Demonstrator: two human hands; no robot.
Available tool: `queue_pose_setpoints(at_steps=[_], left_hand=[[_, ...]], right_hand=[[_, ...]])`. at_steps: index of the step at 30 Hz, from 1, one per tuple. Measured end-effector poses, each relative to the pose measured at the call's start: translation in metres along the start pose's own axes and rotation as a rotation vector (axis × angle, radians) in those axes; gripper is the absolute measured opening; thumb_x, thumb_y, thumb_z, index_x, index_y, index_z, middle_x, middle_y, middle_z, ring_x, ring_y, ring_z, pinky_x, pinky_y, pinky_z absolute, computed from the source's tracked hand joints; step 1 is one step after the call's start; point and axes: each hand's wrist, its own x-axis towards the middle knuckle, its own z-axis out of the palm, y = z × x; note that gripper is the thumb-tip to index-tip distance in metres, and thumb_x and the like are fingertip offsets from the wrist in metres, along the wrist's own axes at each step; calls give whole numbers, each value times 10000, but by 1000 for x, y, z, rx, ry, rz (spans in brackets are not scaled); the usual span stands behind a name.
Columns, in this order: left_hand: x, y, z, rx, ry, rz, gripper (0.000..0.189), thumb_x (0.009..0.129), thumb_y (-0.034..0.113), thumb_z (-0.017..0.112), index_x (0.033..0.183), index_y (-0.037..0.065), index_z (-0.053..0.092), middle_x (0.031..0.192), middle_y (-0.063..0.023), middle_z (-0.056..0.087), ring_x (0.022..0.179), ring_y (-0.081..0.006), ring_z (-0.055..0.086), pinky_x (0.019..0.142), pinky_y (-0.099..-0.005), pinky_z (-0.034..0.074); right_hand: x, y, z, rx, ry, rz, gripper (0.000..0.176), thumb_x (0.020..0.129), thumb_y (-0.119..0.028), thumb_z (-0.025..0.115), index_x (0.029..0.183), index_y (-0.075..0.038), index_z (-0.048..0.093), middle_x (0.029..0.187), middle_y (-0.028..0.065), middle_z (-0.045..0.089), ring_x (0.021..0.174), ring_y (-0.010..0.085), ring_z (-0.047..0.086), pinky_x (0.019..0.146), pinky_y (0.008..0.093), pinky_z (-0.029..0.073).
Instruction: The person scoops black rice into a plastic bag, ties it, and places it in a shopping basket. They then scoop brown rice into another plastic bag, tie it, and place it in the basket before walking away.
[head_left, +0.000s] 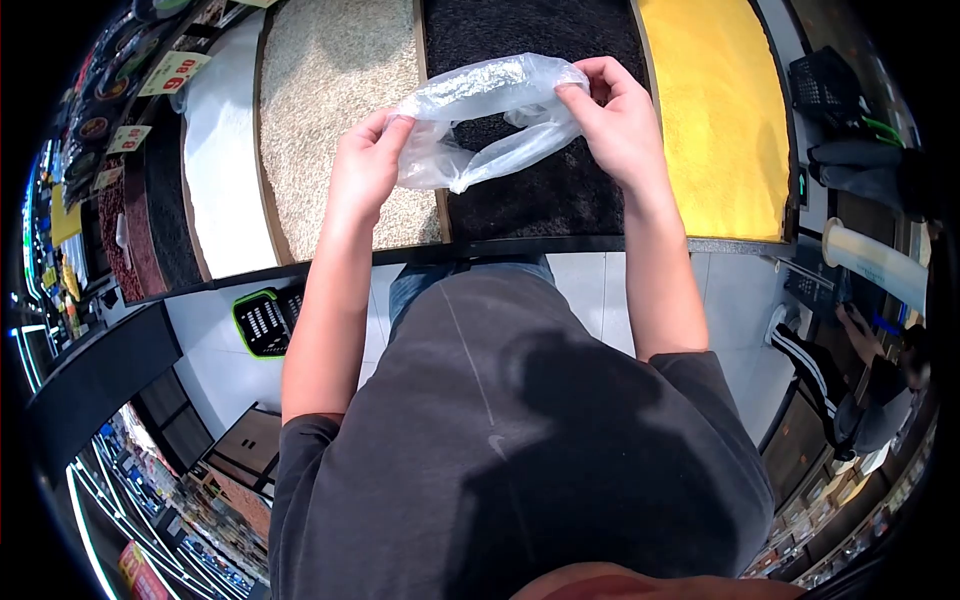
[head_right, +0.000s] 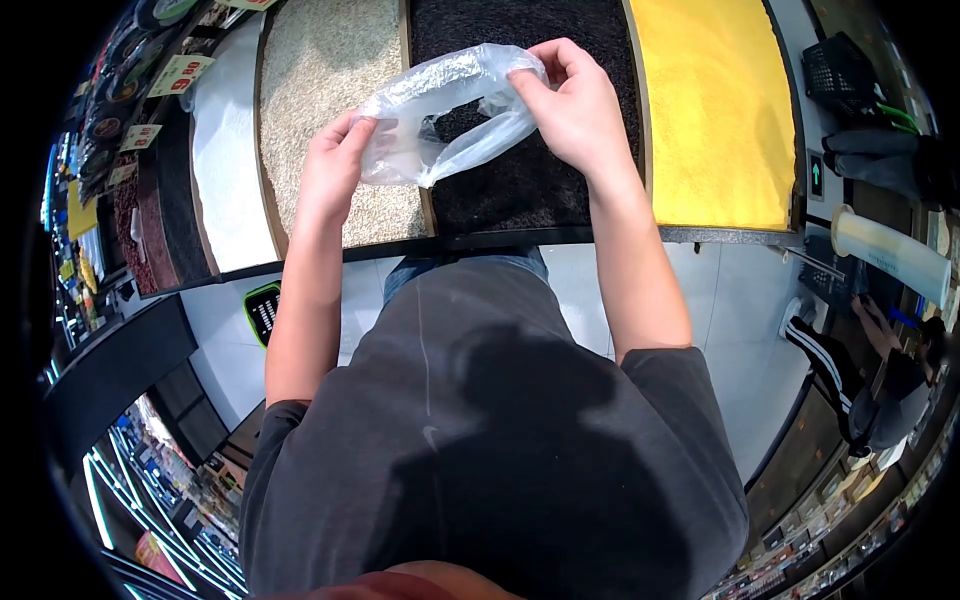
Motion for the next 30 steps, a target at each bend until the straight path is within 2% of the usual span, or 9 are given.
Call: queue_pose_setpoints(at_steps=[2, 8, 12, 14, 16, 20, 25, 27, 30], left_hand=[[-1, 3, 0, -179, 31, -58, 322, 1051, 177, 541, 1281, -37, 610, 1155, -157, 712, 990, -220, 704, 897, -347, 561], [-2, -2, -2, -493, 43, -62, 319, 1054, 180, 535, 1273, -41, 606, 1130, -148, 710, 981, -200, 709, 857, -341, 575], [-2, 1, 4, -494, 131, -95, 339, 1035, 189, 583, 1279, -46, 593, 1100, -126, 699, 962, -190, 698, 866, -343, 562], [-1, -3, 9, -41, 292, 113, 338, 1003, 198, 647, 1250, -29, 607, 1036, -97, 692, 921, -162, 683, 850, -323, 551], [-3, -6, 5, -59, 295, 62, 335, 975, 202, 694, 1212, -23, 623, 1017, -87, 682, 931, -146, 664, 847, -299, 536], [0, -16, -9, -170, 146, -65, 282, 993, 179, 663, 1184, -26, 636, 1066, -110, 685, 949, -161, 667, 849, -314, 542], [-7, -1, -5, -584, 103, -137, 262, 1049, 171, 553, 1222, -16, 614, 1115, -137, 691, 971, -207, 697, 879, -355, 569], [-10, 10, -1, -731, 79, -233, 314, 1073, 176, 477, 1316, -12, 540, 1167, -161, 676, 1050, -248, 692, 930, -394, 576], [-6, 7, 1, -737, 99, -262, 403, 1070, 240, 493, 1383, -12, 468, 1256, -182, 637, 1065, -269, 683, 974, -420, 557]], right_hand=[[3, 4, -2, 5, -7, 6, 186, 911, -164, 724, 1010, -10, 692, 857, 21, 676, 777, 88, 607, 712, 257, 503], [13, 18, -8, 20, -25, 5, 189, 895, -157, 737, 1006, -10, 691, 864, 22, 678, 791, 91, 611, 723, 263, 508], [16, 17, -2, -20, 3, -8, 216, 878, -171, 749, 995, 1, 688, 842, 40, 674, 780, 107, 613, 721, 270, 511], [15, 15, -1, -96, 24, -52, 230, 871, -178, 754, 991, 7, 687, 828, 47, 672, 771, 114, 613, 719, 271, 512], [14, 11, -2, -251, 8, 18, 273, 867, -204, 751, 1009, 17, 679, 863, 66, 677, 766, 129, 612, 717, 279, 514], [17, 10, -7, -185, -106, 139, 230, 918, -205, 705, 1023, -1, 681, 943, 50, 686, 774, 129, 612, 721, 278, 509], [17, 17, -11, 607, -246, 366, 144, 1018, -206, 615, 1083, -85, 660, 1022, 26, 689, 916, 138, 648, 855, 345, 518], [16, 18, -7, 669, -256, 385, 141, 1024, -206, 604, 1099, -93, 641, 1036, 37, 683, 953, 156, 649, 878, 378, 523], [15, 18, 1, 807, -250, 421, 121, 1041, -181, 563, 1120, -101, 607, 1067, 57, 659, 1002, 202, 635, 903, 428, 538]])
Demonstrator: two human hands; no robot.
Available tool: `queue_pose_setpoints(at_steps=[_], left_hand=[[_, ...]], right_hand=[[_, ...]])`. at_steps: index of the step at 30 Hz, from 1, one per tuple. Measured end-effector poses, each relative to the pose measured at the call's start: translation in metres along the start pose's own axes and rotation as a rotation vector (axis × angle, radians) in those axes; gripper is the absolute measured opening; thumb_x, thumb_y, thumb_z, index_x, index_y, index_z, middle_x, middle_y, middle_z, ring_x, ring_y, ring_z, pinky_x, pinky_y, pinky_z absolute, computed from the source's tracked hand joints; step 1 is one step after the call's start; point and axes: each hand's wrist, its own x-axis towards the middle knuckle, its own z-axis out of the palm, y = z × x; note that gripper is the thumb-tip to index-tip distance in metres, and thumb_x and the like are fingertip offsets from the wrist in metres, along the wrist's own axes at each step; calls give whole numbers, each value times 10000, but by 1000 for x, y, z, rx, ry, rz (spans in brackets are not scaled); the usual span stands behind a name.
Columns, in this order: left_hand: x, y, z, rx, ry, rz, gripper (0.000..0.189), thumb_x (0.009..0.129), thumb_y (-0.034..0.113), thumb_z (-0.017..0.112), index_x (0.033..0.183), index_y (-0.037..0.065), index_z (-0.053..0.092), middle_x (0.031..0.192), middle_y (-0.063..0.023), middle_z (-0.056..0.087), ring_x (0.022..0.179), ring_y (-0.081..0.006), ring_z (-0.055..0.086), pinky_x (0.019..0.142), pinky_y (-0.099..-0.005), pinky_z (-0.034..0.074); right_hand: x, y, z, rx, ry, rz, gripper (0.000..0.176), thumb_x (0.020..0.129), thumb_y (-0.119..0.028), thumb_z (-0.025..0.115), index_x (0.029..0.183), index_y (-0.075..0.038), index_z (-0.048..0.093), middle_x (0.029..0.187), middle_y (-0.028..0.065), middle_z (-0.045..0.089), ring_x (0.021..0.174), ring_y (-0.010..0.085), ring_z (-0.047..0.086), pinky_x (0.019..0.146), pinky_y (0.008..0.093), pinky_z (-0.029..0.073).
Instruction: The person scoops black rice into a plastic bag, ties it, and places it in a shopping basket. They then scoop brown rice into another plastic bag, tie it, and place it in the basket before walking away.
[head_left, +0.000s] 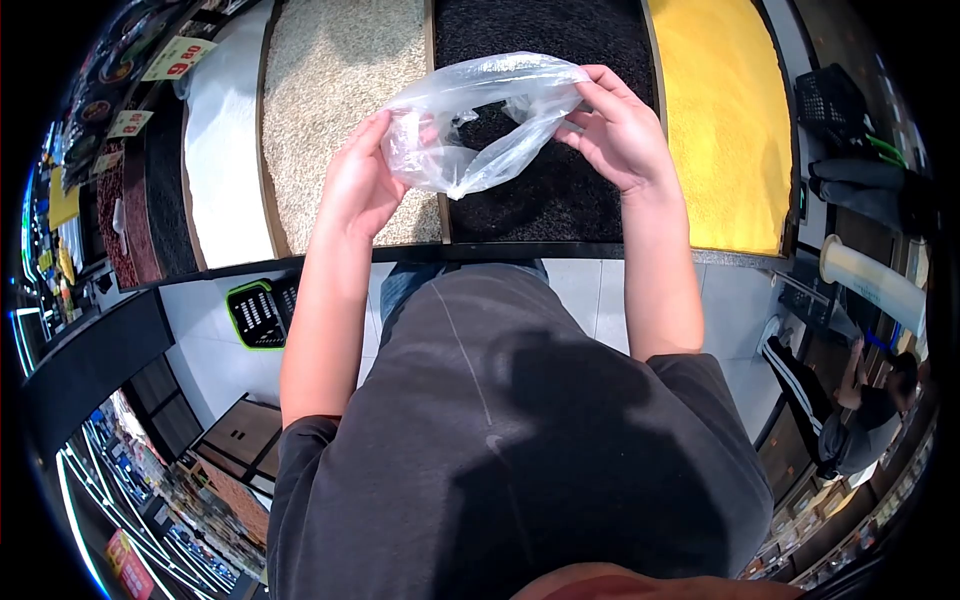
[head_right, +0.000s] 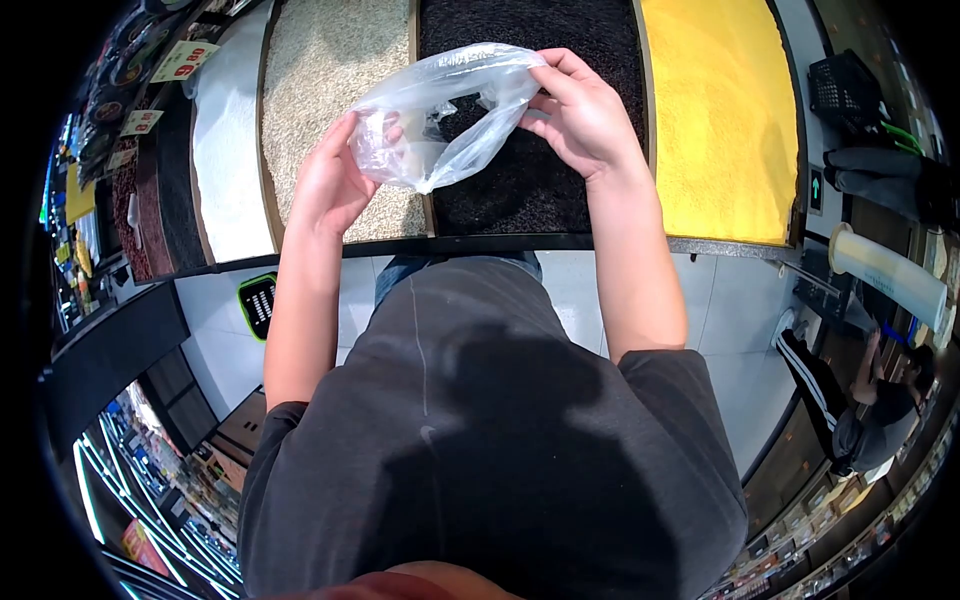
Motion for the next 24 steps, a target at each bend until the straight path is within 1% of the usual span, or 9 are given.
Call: queue_pose_setpoints(at_steps=[2, 6, 8, 12, 14, 15, 16, 18, 24], left_hand=[[5, 4, -1, -35, -34, -6, 364, 1075, 215, 471, 1360, -11, 471, 1242, -178, 636, 1078, -265, 681, 958, -414, 570], [10, 22, 4, -89, -67, 52, 300, 1081, 193, 449, 1306, -1, 492, 1221, -165, 636, 1091, -255, 676, 914, -402, 593], [14, 30, 4, -106, -89, 85, 284, 1077, 191, 465, 1292, 8, 501, 1218, -161, 638, 1088, -257, 674, 897, -400, 598], [13, 44, 2, -165, -131, 143, 360, 1061, 194, 517, 1343, -29, 494, 1276, -175, 627, 1158, -269, 647, 986, -395, 565], [11, 48, 1, -250, -199, 141, 243, 1061, 169, 499, 1248, 16, 526, 1219, -154, 640, 1093, -258, 674, 897, -384, 606], [10, 48, -2, -253, -196, 144, 243, 1061, 169, 499, 1248, 16, 526, 1219, -154, 640, 1093, -258, 674, 897, -384, 606], [10, 48, -6, -285, -222, 134, 244, 1060, 167, 500, 1249, 15, 526, 1222, -156, 640, 1097, -260, 673, 900, -385, 606], [7, 48, -12, -319, -241, 131, 244, 1059, 165, 502, 1250, 14, 525, 1225, -157, 640, 1102, -262, 673, 902, -387, 607], [-9, 37, -13, -293, -142, 123, 255, 1043, 147, 514, 1226, -29, 540, 1150, -157, 663, 1066, -246, 677, 929, -370, 586]], right_hand=[[6, 2, 1, 164, -56, 7, 153, 1045, -188, 556, 1150, -88, 606, 1144, 92, 630, 1098, 248, 602, 934, 462, 542], [15, -8, 11, 121, -49, -91, 125, 1043, -170, 567, 1130, -90, 609, 1129, 86, 634, 1079, 248, 609, 921, 457, 548], [17, -17, 15, 137, -107, -110, 121, 1044, -160, 568, 1131, -91, 616, 1106, 72, 646, 1027, 220, 630, 901, 421, 560], [15, -29, 34, 147, -124, -168, 120, 1051, -143, 553, 1131, -82, 618, 1077, 61, 666, 986, 166, 654, 850, 352, 585], [11, -36, 52, 208, -113, -217, 207, 1004, -142, 631, 1174, -24, 634, 1014, 92, 706, 851, 188, 697, 745, 298, 603], [9, -37, 57, 220, -126, -238, 110, 995, -118, 635, 1070, -37, 636, 950, 64, 691, 831, 176, 693, 735, 287, 598], [9, -37, 56, 219, -132, -235, 110, 995, -118, 635, 1070, -37, 636, 950, 64, 691, 831, 176, 693, 735, 287, 598], [10, -37, 48, 125, -171, -214, 118, 1049, -128, 551, 1129, -70, 616, 1088, 74, 671, 1009, 176, 665, 859, 346, 589], [8, -26, 52, 132, -142, -188, 112, 1030, -142, 578, 1072, -48, 620, 989, 68, 690, 913, 166, 668, 841, 342, 561]])
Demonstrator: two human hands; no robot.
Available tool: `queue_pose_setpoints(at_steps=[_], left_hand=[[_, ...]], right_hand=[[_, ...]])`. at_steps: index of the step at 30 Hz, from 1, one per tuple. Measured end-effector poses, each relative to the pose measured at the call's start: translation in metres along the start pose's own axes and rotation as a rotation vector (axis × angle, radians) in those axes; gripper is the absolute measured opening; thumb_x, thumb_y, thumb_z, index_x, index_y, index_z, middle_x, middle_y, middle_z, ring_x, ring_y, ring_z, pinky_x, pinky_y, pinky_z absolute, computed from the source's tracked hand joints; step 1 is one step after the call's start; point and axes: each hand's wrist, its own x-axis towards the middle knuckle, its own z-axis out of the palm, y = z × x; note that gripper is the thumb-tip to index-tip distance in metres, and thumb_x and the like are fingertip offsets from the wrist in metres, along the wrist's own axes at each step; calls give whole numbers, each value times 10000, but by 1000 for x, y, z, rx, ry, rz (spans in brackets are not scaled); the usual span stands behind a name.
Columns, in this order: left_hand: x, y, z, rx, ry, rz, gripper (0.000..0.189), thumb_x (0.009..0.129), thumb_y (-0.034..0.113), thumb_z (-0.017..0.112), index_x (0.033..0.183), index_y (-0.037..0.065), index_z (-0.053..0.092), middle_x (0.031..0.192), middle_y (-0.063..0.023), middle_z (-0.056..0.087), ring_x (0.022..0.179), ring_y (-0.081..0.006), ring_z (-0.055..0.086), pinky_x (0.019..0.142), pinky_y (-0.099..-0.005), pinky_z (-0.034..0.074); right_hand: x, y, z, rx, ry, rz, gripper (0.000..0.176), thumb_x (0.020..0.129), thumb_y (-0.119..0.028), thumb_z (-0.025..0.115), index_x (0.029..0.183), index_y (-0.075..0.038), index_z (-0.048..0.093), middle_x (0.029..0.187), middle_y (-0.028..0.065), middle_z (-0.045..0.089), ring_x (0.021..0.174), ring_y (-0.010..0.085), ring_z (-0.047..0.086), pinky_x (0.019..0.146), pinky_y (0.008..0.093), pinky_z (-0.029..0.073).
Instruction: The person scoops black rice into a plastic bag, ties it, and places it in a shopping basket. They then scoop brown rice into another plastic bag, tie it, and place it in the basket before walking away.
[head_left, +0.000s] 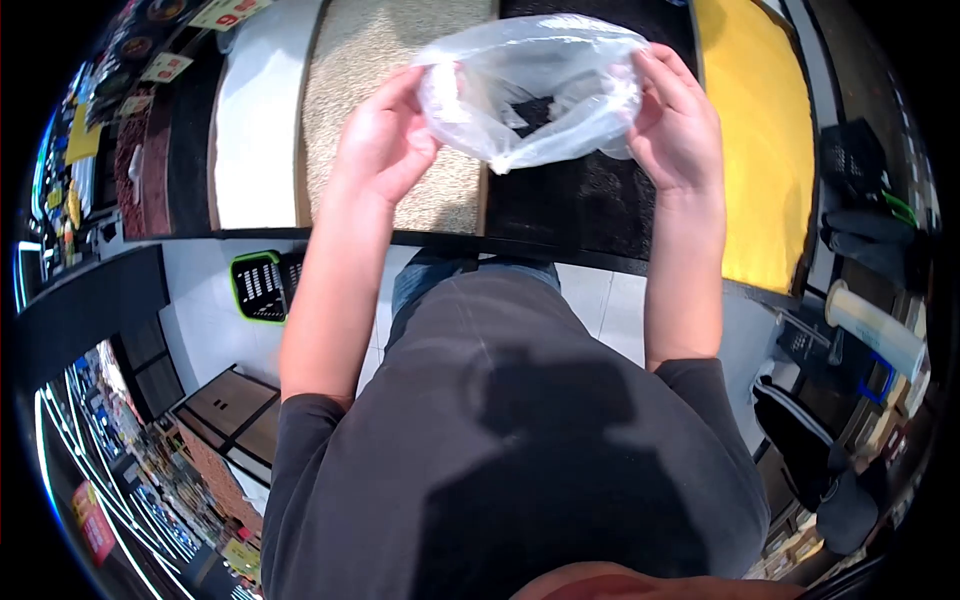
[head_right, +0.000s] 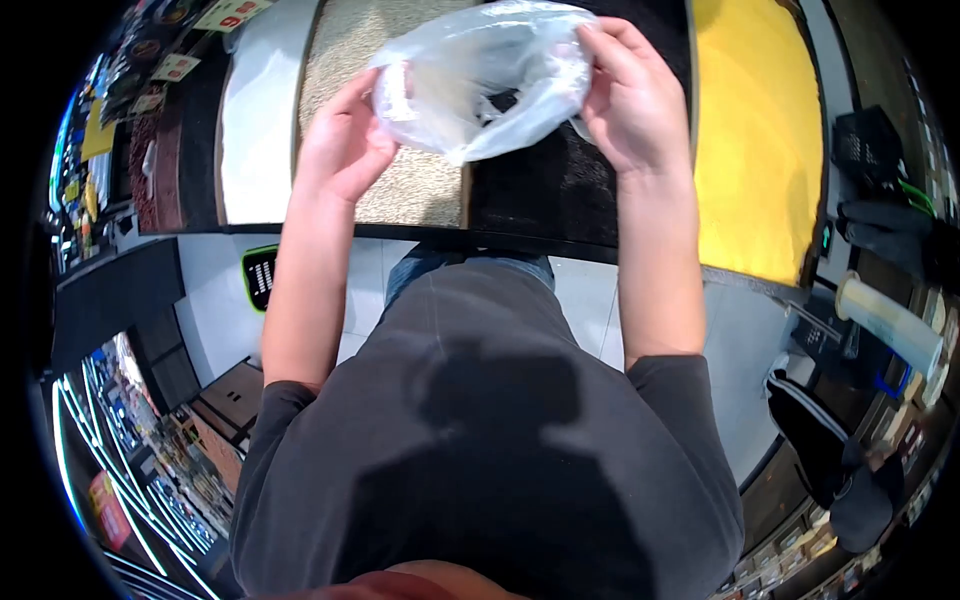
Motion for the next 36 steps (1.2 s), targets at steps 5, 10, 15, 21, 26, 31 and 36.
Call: queue_pose_setpoints(at_steps=[5, 10, 15, 21, 26, 31, 36], left_hand=[[-4, -4, -27, -24, -62, -56, 304, 1029, 178, 537, 1226, -52, 553, 1173, -185, 667, 1051, -261, 679, 934, -385, 577], [-14, -2, -39, -204, -274, -247, 337, 1063, 190, 451, 1282, -62, 506, 1171, -192, 665, 1046, -271, 704, 909, -387, 614], [-15, 15, -59, -240, -342, -282, 290, 1062, 200, 449, 1233, -17, 536, 1043, -151, 688, 875, -216, 717, 768, -356, 634], [-6, 70, -81, -229, -423, -300, 330, 1033, 180, 519, 1196, -105, 541, 1062, -174, 686, 919, -213, 723, 731, -270, 645], [12, 136, -86, -224, -507, -195, 269, 1019, 117, 539, 1178, -99, 552, 1105, -184, 631, 945, -187, 656, 786, -258, 606], [36, 194, -89, -220, -486, -91, 181, 971, 71, 611, 1094, -61, 589, 995, -135, 654, 855, -192, 635, 748, -278, 547], [46, 251, -71, -132, -469, -25, 105, 951, 78, 593, 984, -14, 629, 936, -126, 664, 893, -259, 647, 857, -366, 545]], right_hand=[[-11, 3, 2, 26, 84, 73, 114, 1022, -115, 575, 1062, -20, 621, 980, 86, 697, 906, 175, 683, 842, 336, 564], [-25, 4, 2, 59, 122, 102, 151, 1055, -136, 525, 1061, -21, 622, 999, 102, 705, 941, 193, 694, 878, 362, 570], [-38, 14, 33, 3, 111, 39, 150, 1069, -124, 492, 1083, -25, 604, 1004, 111, 704, 976, 210, 700, 890, 378, 582], [-23, 23, 70, -184, 146, 15, 158, 1044, -150, 565, 1095, -11, 620, 925, 72, 700, 813, 148, 695, 726, 295, 588], [5, 17, 134, -225, 280, -91, 119, 1010, -123, 626, 1068, -20, 641, 904, 62, 689, 692, 76, 643, 517, 187, 502], [46, -9, 135, -442, 18, -100, 104, 1009, -95, 626, 1080, -21, 646, 966, 59, 705, 792, 89, 677, 661, 214, 570], [70, -17, 191, -467, 76, -142, 57, 947, -47, 658, 1003, -60, 658, 851, 16, 674, 750, 102, 660, 608, 243, 559]])
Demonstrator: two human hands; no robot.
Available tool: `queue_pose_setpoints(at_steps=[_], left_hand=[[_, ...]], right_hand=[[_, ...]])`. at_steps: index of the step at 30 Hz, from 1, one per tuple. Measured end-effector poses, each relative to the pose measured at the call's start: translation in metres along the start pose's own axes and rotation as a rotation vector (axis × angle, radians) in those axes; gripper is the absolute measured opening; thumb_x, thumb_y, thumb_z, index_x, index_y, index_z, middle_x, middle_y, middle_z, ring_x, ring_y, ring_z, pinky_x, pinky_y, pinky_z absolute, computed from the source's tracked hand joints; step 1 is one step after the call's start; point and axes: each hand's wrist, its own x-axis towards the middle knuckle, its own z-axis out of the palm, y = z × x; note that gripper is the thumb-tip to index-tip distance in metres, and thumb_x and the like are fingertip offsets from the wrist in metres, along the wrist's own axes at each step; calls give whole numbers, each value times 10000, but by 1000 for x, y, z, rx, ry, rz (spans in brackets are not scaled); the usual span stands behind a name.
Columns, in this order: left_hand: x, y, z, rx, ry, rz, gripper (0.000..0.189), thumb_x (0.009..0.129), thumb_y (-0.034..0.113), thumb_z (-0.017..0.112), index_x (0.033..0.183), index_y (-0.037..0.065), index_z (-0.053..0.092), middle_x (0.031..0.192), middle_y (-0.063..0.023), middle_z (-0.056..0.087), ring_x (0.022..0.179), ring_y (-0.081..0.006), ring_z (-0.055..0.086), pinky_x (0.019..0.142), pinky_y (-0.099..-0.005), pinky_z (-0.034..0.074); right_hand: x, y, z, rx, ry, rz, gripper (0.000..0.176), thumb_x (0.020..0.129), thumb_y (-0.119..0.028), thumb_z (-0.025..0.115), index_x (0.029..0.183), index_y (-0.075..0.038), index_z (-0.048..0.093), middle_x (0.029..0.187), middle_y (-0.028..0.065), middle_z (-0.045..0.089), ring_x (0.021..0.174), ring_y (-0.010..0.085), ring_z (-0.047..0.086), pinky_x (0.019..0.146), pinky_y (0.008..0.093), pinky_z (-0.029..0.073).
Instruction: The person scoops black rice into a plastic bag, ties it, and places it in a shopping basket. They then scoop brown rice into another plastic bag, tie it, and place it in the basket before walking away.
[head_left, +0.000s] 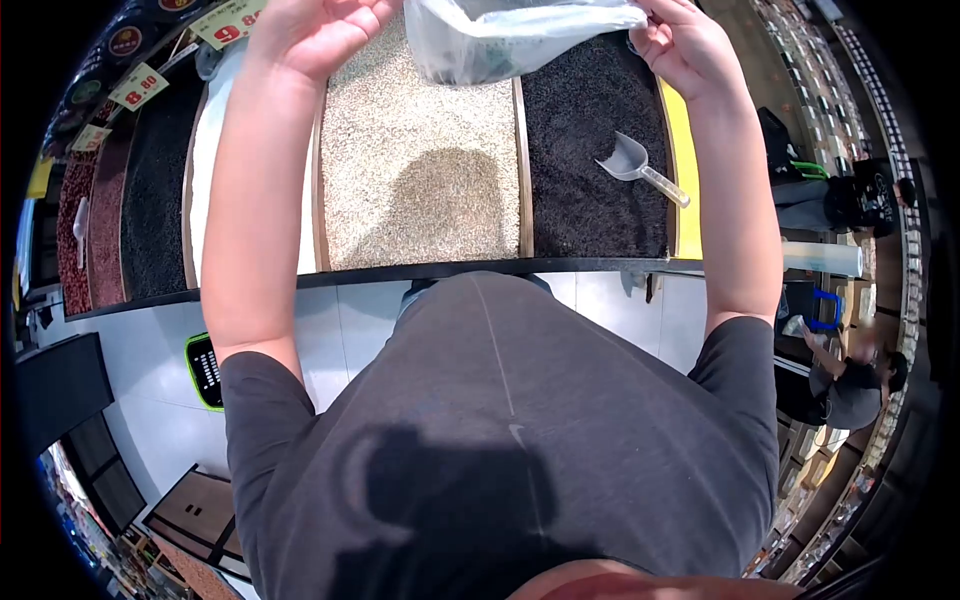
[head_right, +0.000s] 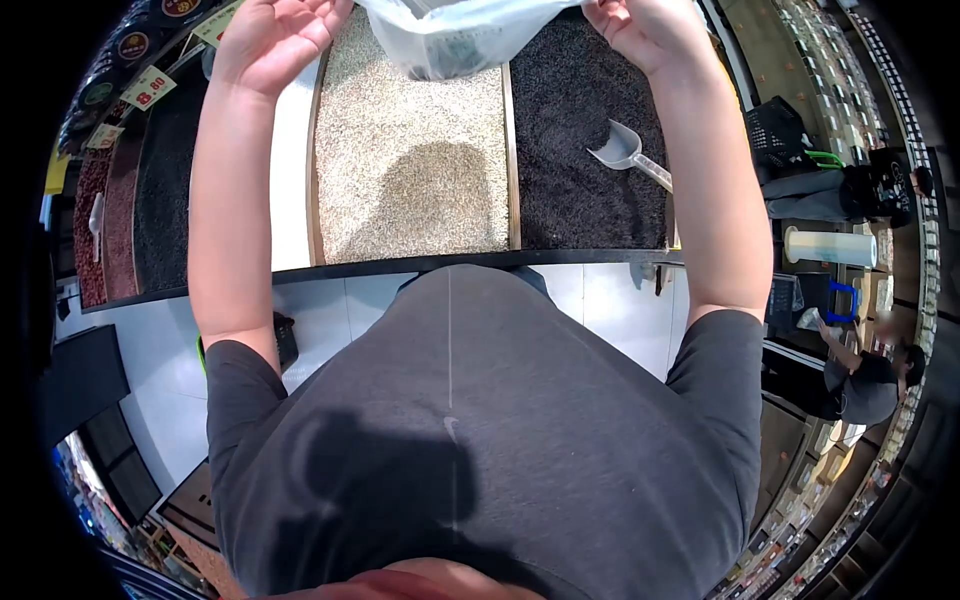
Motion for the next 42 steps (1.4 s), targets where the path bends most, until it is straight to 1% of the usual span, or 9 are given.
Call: queue_pose_setpoints(at_steps=[17, 20, 23, 24, 25, 26, 34, 38, 42], left_hand=[[29, 67, 29, 334, -61, 123, 115, 996, 42, 547, 1046, -52, 592, 967, -95, 654, 824, -167, 686, 694, -228, 604], [21, 59, 34, 293, 37, 134, 141, 999, 48, 541, 1071, -54, 607, 934, -72, 665, 740, -133, 677, 665, -225, 604], [42, 60, -31, 246, -340, 25, 269, 999, 95, 604, 1207, -76, 597, 1064, -118, 679, 760, -97, 620, 578, -146, 503], [2, 23, 21, 229, -8, 137, 287, 983, 82, 628, 1239, -47, 618, 1106, -114, 706, 763, -74, 653, 510, -122, 457], [5, 22, 2, 178, -66, 70, 335, 971, 78, 635, 1273, -60, 591, 1153, -141, 701, 1081, -180, 680, 950, -291, 574], [3, 6, -1, 142, 73, 125, 331, 967, 73, 634, 1274, -43, 590, 1168, -146, 695, 1113, -218, 673, 1042, -349, 537], [-26, -54, -20, 308, 293, 144, 407, 951, 42, 640, 1348, 15, 553, 1210, -122, 684, 1018, -191, 685, 773, -299, 561], [-37, -70, -44, 320, 230, 116, 333, 942, -15, 623, 1274, -7, 598, 1165, -130, 699, 967, -179, 697, 727, -265, 553], [-59, -81, -47, 432, 217, 114, 328, 943, -36, 602, 1270, -19, 585, 1174, -161, 687, 1052, -236, 694, 940, -367, 587]], right_hand=[[37, -70, 51, -126, 191, -53, 143, 885, 5, 717, 974, -64, 628, 902, 38, 630, 698, 96, 600, 487, 180, 457], [31, -65, 44, 15, 67, 15, 90, 915, 3, 677, 985, -17, 625, 895, 73, 645, 665, 94, 603, 462, 166, 440], [22, -38, 16, 225, -288, 143, 24, 958, -12, 615, 971, 1, 630, 921, 95, 663, 681, 105, 621, 523, 186, 494], [16, -26, 7, 48, -243, 59, 122, 988, -84, 653, 1080, -5, 658, 923, 30, 677, 623, 8, 533, 533, 126, 469], [-6, -16, 24, 57, -237, 55, 112, 969, -76, 673, 1047, 4, 658, 909, 22, 662, 567, -5, 450, 485, 107, 409], [-16, -2, 23, 76, -186, 66, 87, 962, -80, 684, 999, -8, 650, 901, 28, 656, 566, -15, 458, 478, 110, 411], [-64, 72, 9, 319, 72, 221, 91, 946, -82, 700, 968, -60, 615, 998, 90, 644, 969, 203, 628, 886, 427, 534], [-81, 106, -1, 455, 101, 203, 116, 949, -74, 699, 988, -49, 593, 1007, 105, 664, 931, 210, 680, 912, 434, 582], [-96, 126, -6, 568, 146, 180, 121, 931, -25, 701, 982, -32, 591, 987, 121, 670, 904, 217, 696, 847, 384, 602]])
